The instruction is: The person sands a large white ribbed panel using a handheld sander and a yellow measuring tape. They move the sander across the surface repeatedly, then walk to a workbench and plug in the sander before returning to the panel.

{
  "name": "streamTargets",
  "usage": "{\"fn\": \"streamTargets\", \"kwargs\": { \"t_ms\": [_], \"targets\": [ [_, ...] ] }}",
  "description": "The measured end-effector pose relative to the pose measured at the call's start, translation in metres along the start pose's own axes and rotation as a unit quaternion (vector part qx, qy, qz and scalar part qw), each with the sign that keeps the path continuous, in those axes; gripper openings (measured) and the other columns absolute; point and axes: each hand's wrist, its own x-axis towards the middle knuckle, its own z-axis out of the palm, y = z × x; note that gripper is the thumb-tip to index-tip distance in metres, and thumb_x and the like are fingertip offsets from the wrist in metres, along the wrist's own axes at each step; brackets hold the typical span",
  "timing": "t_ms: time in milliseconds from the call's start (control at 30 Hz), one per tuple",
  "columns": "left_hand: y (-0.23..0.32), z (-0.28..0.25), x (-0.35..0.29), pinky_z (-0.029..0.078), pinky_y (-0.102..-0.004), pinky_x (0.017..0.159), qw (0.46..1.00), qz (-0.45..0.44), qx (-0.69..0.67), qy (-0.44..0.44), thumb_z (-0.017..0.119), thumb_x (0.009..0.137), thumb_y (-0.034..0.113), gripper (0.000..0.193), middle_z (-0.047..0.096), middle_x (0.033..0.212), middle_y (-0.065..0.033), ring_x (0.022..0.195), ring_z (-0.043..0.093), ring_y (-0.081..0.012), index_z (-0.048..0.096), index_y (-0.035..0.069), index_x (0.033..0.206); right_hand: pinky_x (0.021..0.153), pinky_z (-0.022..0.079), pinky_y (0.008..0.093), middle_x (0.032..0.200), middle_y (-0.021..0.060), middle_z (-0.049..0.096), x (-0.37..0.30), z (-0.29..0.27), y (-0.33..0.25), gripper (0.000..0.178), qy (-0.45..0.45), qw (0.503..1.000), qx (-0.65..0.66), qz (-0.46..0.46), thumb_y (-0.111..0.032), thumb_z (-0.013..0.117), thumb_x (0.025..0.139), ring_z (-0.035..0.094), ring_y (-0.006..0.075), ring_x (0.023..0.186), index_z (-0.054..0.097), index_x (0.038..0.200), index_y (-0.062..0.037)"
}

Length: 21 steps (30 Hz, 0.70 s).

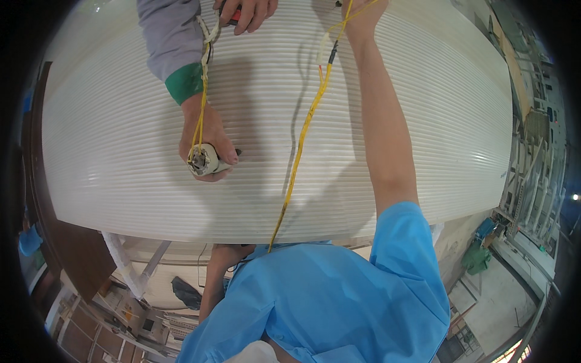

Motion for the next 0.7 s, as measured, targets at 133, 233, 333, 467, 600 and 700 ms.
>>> {"fn": "streamTargets", "kwargs": {
  "t_ms": [133, 233, 333, 467, 600, 700],
  "targets": [
    [-0.001, 0.001, -0.001, 0.052, -0.0432, 0.106, 1.0, -0.019, 0.004, -0.002, 0.074, 0.089, 0.049, 0.05, 0.076, 0.122, -0.0111, 0.12, 0.068, -0.0312, 0.074, 0.016, 0.127, 0.064, 0.05, 0.0357, 0.077, 0.0041, 0.069, -0.005, 0.012, 0.014, 0.014, 0.006, 0.998, 0.005, 0.063, -0.014, 0.08, 0.081, 0.061, 0.0162, 0.07, 0.072, 0.089, -0.0047],
    [-0.003, 0.002, -0.002, 0.053, -0.0435, 0.104, 1.0, 0.012, 0.0, 0.012, 0.074, 0.09, 0.05, 0.05, 0.077, 0.121, -0.0107, 0.118, 0.069, -0.0313, 0.074, 0.017, 0.126, 0.063, 0.049, 0.036, 0.076, 0.004, 0.068, -0.006, 0.015, 0.013, 0.013, 0.026, 0.999, 0.008, 0.028, -0.013, 0.08, 0.081, 0.06, 0.0165, 0.068, 0.071, 0.087, -0.0046],
    [-0.004, 0.003, -0.001, 0.054, -0.0436, 0.103, 1.0, -0.002, -0.011, 0.02, 0.073, 0.09, 0.052, 0.051, 0.077, 0.119, -0.0101, 0.117, 0.07, -0.0311, 0.074, 0.018, 0.127, 0.062, 0.049, 0.0357, 0.075, 0.0034, 0.067, 0.0, 0.008, 0.004, 0.013, 0.009, 0.999, -0.044, 0.017, -0.012, 0.08, 0.082, 0.059, 0.0158, 0.068, 0.071, 0.087, -0.0049],
    [-0.004, 0.005, 0.002, 0.054, -0.0436, 0.103, 1.0, -0.001, -0.014, 0.004, 0.073, 0.091, 0.053, 0.051, 0.078, 0.119, -0.0098, 0.117, 0.071, -0.0309, 0.074, 0.018, 0.128, 0.062, 0.048, 0.035, 0.076, 0.0036, 0.067, 0.007, 0.004, 0.001, 0.013, 0.001, 1.0, 0.011, -0.005, -0.011, 0.08, 0.081, 0.059, 0.0151, 0.068, 0.07, 0.087, -0.0051],
    [-0.004, 0.005, 0.003, 0.053, -0.044, 0.105, 1.0, -0.005, 0.002, -0.003, 0.072, 0.091, 0.055, 0.054, 0.077, 0.123, -0.0099, 0.12, 0.069, -0.0303, 0.074, 0.018, 0.13, 0.062, 0.048, 0.0347, 0.076, 0.0042, 0.067, 0.001, 0.014, 0.012, 0.013, 0.008, 0.999, 0.027, 0.032, -0.01, 0.079, 0.08, 0.059, 0.0152, 0.068, 0.07, 0.088, -0.005],
    [-0.006, 0.006, 0.002, 0.052, -0.0438, 0.106, 1.0, -0.011, 0.007, -0.009, 0.071, 0.09, 0.057, 0.056, 0.076, 0.127, -0.0096, 0.123, 0.068, -0.0297, 0.074, 0.018, 0.131, 0.062, 0.048, 0.0349, 0.075, 0.0041, 0.067, 0.001, 0.015, 0.013, 0.012, 0.019, 0.999, 0.004, 0.031, -0.01, 0.079, 0.08, 0.059, 0.0152, 0.068, 0.07, 0.087, -0.0047]
  ]
}}
